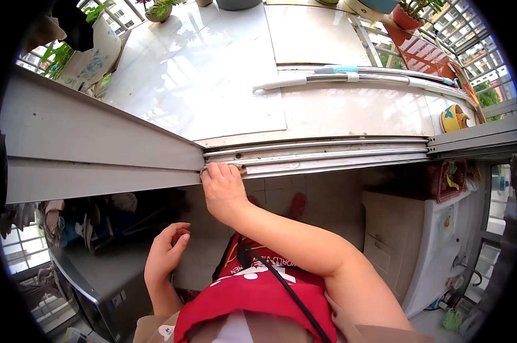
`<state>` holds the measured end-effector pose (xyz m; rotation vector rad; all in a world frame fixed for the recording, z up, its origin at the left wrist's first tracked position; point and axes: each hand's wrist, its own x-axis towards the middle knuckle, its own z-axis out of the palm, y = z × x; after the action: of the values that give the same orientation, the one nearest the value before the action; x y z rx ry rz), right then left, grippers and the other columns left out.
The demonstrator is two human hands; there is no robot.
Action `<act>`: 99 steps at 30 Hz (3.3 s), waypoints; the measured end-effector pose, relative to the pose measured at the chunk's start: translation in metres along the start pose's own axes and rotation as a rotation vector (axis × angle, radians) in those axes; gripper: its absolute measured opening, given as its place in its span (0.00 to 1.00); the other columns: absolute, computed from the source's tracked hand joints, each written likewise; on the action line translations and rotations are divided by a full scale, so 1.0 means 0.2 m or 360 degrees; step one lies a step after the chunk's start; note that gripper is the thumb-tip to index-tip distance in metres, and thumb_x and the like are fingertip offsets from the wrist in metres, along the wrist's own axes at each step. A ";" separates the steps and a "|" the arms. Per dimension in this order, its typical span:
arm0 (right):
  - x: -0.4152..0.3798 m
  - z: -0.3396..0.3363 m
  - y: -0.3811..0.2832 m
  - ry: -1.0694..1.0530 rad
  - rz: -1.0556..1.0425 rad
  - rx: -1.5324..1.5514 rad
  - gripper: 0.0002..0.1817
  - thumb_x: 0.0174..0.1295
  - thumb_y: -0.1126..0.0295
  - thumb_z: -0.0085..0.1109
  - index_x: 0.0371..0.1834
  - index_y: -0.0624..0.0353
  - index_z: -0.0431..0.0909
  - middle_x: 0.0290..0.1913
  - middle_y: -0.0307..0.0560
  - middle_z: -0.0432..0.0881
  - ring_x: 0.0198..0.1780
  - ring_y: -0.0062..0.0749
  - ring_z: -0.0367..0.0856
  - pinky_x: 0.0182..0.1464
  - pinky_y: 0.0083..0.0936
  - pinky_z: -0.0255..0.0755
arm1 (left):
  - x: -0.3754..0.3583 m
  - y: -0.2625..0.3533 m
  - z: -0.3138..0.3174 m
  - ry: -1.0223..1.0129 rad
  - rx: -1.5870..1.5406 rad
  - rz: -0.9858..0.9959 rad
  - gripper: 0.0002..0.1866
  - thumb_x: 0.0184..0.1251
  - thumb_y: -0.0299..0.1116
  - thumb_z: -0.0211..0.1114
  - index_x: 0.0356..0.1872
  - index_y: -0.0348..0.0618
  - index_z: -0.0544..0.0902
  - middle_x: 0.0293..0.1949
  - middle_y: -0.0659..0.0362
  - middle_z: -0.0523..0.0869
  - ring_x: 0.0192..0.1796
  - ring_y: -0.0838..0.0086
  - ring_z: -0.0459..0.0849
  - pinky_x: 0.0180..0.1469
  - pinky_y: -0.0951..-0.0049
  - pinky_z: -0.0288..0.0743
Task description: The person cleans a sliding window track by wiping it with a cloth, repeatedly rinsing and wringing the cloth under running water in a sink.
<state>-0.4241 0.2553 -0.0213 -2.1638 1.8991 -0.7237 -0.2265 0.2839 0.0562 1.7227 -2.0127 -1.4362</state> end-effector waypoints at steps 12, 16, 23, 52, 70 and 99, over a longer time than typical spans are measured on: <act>-0.24 -0.34 0.43 0.0240 0.0133 0.0182 0.08 0.47 0.75 0.60 0.32 0.57 0.80 0.39 0.43 0.77 0.43 0.42 0.75 0.48 0.37 0.68 | 0.03 0.02 -0.02 0.0045 0.0001 -0.0021 0.15 0.63 0.29 0.62 0.50 0.34 0.79 0.38 0.52 0.84 0.40 0.68 0.82 0.44 0.71 0.75; -0.16 -0.17 0.22 0.0183 -0.0071 0.0247 0.12 0.46 0.76 0.60 0.36 0.56 0.78 0.43 0.42 0.75 0.48 0.40 0.74 0.52 0.37 0.66 | -0.01 -0.04 -0.02 -0.0001 -0.0009 -0.0015 0.15 0.63 0.29 0.62 0.50 0.34 0.79 0.37 0.51 0.84 0.39 0.67 0.82 0.44 0.71 0.75; -0.02 -0.07 0.02 -0.0091 0.0062 0.0124 0.09 0.48 0.76 0.59 0.35 0.57 0.77 0.42 0.43 0.76 0.48 0.40 0.74 0.52 0.37 0.66 | 0.00 -0.05 -0.03 -0.0039 0.0026 -0.0016 0.14 0.64 0.28 0.61 0.49 0.34 0.79 0.35 0.55 0.84 0.37 0.73 0.81 0.43 0.74 0.75; -0.05 -0.15 0.13 -0.0235 -0.0305 -0.0167 0.11 0.46 0.69 0.62 0.36 0.53 0.79 0.38 0.42 0.74 0.44 0.35 0.73 0.44 0.30 0.65 | 0.34 0.10 0.44 0.0716 0.0424 0.0529 0.10 0.59 0.30 0.66 0.41 0.40 0.81 0.23 0.56 0.81 0.24 0.66 0.80 0.28 0.69 0.72; -0.93 -1.07 1.54 0.0406 0.0407 -0.0302 0.08 0.46 0.78 0.59 0.31 0.56 0.78 0.36 0.44 0.74 0.42 0.42 0.74 0.45 0.37 0.70 | 0.51 0.74 0.94 0.0724 -0.0003 0.0490 0.07 0.65 0.23 0.60 0.43 0.38 0.77 0.17 0.63 0.71 0.19 0.82 0.69 0.24 0.79 0.64; -0.25 -0.59 0.88 0.0071 0.0114 0.0608 0.10 0.56 0.80 0.57 0.41 0.61 0.79 0.34 0.47 0.81 0.41 0.45 0.79 0.44 0.35 0.74 | 0.41 0.50 0.52 0.0920 -0.0167 0.0172 0.04 0.65 0.25 0.61 0.38 0.38 0.81 0.21 0.65 0.76 0.23 0.84 0.70 0.27 0.80 0.66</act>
<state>-0.6378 0.2943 -0.0077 -1.8498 1.6812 -1.0311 -0.3911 0.2643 0.0330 1.6987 -1.6536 -0.8552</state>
